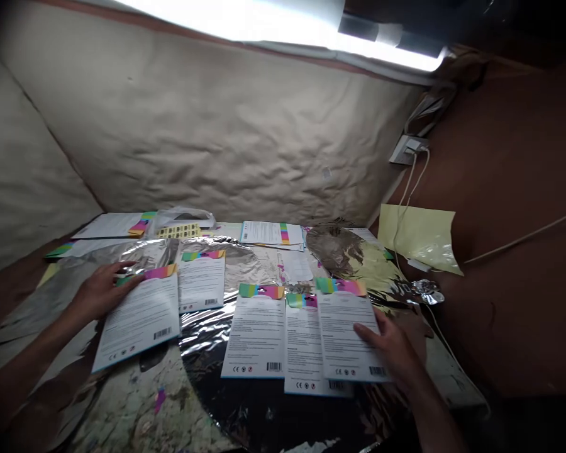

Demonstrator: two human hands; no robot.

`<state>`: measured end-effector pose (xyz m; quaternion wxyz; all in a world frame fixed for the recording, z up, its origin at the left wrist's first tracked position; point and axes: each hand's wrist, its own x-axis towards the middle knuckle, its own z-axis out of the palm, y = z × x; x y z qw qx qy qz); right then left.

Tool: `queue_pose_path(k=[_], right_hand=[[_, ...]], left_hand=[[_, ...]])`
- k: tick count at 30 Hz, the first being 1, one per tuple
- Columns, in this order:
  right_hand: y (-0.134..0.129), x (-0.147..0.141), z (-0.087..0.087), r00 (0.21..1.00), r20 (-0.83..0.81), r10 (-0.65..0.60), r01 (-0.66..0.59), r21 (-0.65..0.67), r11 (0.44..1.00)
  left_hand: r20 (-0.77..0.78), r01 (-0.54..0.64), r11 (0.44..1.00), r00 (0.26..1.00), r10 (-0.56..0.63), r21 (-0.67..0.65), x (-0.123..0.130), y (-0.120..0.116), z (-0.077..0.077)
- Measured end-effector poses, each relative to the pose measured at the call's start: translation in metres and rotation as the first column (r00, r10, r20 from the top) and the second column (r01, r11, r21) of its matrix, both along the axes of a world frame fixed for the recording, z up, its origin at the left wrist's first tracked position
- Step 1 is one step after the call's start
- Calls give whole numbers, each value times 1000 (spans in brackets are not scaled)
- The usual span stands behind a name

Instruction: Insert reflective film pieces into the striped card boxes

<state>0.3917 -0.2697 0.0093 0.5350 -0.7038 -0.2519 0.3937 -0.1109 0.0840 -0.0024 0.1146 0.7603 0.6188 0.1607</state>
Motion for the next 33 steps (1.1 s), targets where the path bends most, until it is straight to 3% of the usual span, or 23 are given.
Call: queue_pose_path(k=[2,5,9,11,12,15,17,19,22,25,28,33], right_hand=[[-17,19,-1,994,59,-89,91,-44,995],[-42,46,-20,937,314,-155,217,-173,961],[-42,64,-49,687,713,-139,337,-144,930],[-23,65,-46,616,778,-124,325,-108,940],[-10,63,-39,632,768,-107,287,-103,952],[43,47,-11,742,670,22,49,-86,995],[85,33,4,704,690,170,-116,-124,985],[126,20,10,580,749,321,-131,-304,944],[172,10,2,529,747,403,-46,-449,892],[194,8,-13,555,723,412,-15,-487,873],[199,8,-24,588,710,389,-54,-445,894],[203,17,-18,631,726,272,-69,-298,952]], left_hand=[[2,41,998,999,-41,47,0,-2,-6],[42,182,983,982,-182,19,-2,-2,-16],[111,317,945,945,-308,-84,-6,0,-14],[140,356,924,931,-337,-142,-9,2,-4],[150,369,913,926,-345,-174,-11,3,2],[177,387,889,919,-351,-244,-21,7,12],[184,394,887,916,-357,-240,-26,9,9],[161,402,893,913,-375,-201,-30,10,1],[90,430,896,902,-422,-108,-30,10,-15],[48,428,903,904,-426,-46,-26,10,-26],[44,411,911,911,-410,-24,-24,12,-30],[58,407,912,913,-405,-42,-23,12,-27]])
